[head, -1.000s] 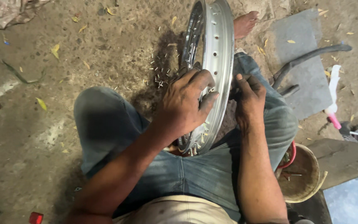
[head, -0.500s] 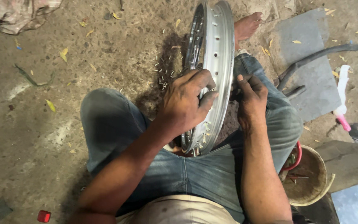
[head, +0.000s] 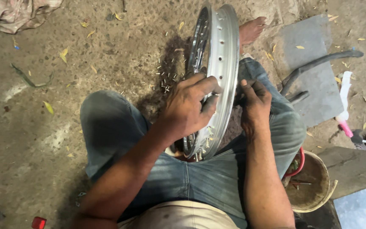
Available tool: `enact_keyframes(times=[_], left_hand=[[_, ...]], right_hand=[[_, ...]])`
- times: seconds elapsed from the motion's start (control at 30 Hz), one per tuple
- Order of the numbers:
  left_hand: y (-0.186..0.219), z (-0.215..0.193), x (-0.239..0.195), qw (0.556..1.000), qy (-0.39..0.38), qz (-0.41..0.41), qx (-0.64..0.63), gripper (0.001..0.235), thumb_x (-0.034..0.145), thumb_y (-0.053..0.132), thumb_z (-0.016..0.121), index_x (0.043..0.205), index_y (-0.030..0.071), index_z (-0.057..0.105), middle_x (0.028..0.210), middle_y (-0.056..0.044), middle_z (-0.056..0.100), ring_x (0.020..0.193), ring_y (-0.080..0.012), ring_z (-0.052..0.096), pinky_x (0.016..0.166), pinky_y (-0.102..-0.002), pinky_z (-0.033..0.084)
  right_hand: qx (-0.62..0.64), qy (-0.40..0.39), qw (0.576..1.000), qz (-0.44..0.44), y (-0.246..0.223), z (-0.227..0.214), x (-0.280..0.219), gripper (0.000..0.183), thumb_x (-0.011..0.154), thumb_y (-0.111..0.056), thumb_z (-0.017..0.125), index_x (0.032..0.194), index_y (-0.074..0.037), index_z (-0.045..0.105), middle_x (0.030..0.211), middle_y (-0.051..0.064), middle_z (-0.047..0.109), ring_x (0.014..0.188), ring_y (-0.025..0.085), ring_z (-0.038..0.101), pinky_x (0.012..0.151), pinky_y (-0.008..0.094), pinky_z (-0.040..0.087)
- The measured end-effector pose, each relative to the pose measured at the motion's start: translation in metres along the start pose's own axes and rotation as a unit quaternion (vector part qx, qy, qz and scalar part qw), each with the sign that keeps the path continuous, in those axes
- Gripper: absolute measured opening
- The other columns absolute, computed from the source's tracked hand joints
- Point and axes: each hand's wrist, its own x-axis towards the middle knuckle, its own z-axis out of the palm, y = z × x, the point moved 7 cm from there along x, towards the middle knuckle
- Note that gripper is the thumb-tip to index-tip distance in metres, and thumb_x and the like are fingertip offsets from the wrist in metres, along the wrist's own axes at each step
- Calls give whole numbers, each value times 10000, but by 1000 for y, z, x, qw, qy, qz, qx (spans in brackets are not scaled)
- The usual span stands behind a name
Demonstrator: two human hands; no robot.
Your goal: The person sits on the ground and uses a spoke wrench to tighten the spokes of a motorcycle wheel rim. They rotate the wheel periodically to access different sections of the spokes.
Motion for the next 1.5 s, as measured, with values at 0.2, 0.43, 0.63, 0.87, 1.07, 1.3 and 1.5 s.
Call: enact_keyframes(times=[0.2,0.43,0.63,0.87,1.07,1.3,1.5], left_hand=[[11,-8,1,998,44,35,-16,255,865,44,725,1105,20,641,1002,-166,666,890,-369,674,775,-431,539],[7,-5,0,999,40,12,-21,200,880,77,752,1028,37,623,958,-136,676,862,-314,702,762,-409,547],[6,-4,1,999,39,7,-31,174,894,77,760,975,33,613,938,-128,680,866,-304,715,762,-405,548],[6,-2,3,999,18,-1,-28,163,911,72,737,1035,36,637,1000,-149,691,927,-341,715,803,-407,552],[20,-7,8,999,20,1,27,243,834,70,736,1072,51,688,1007,-158,699,924,-377,694,784,-415,548],[21,-3,12,996,12,-70,50,215,840,139,765,1031,67,699,954,-112,717,726,-273,686,610,-360,525],[7,4,11,985,-7,-168,46,171,829,172,782,958,87,707,907,-57,741,551,-198,637,490,-331,489]], right_hand=[[-11,8,1000,7,-3,2,-1,177,994,-167,677,864,-50,647,704,23,617,571,116,560,548,271,449],[-26,5,1000,14,-3,3,-1,170,988,-170,668,871,-46,660,722,28,652,597,114,589,571,271,479],[-11,-2,1000,6,-4,4,-3,172,990,-167,682,880,-37,657,721,33,655,600,113,581,573,268,472],[-35,6,999,16,0,1,0,160,981,-182,688,892,-50,669,721,24,654,599,103,578,562,261,454],[-75,10,997,-7,0,-1,0,222,970,-201,711,845,-18,699,692,15,615,599,90,528,549,267,419],[-43,22,999,15,21,-1,10,233,938,-193,727,791,-30,648,661,25,630,558,95,538,507,278,434],[-67,23,997,11,22,-4,12,243,939,-201,729,789,-27,651,654,23,635,550,91,540,491,278,435]])
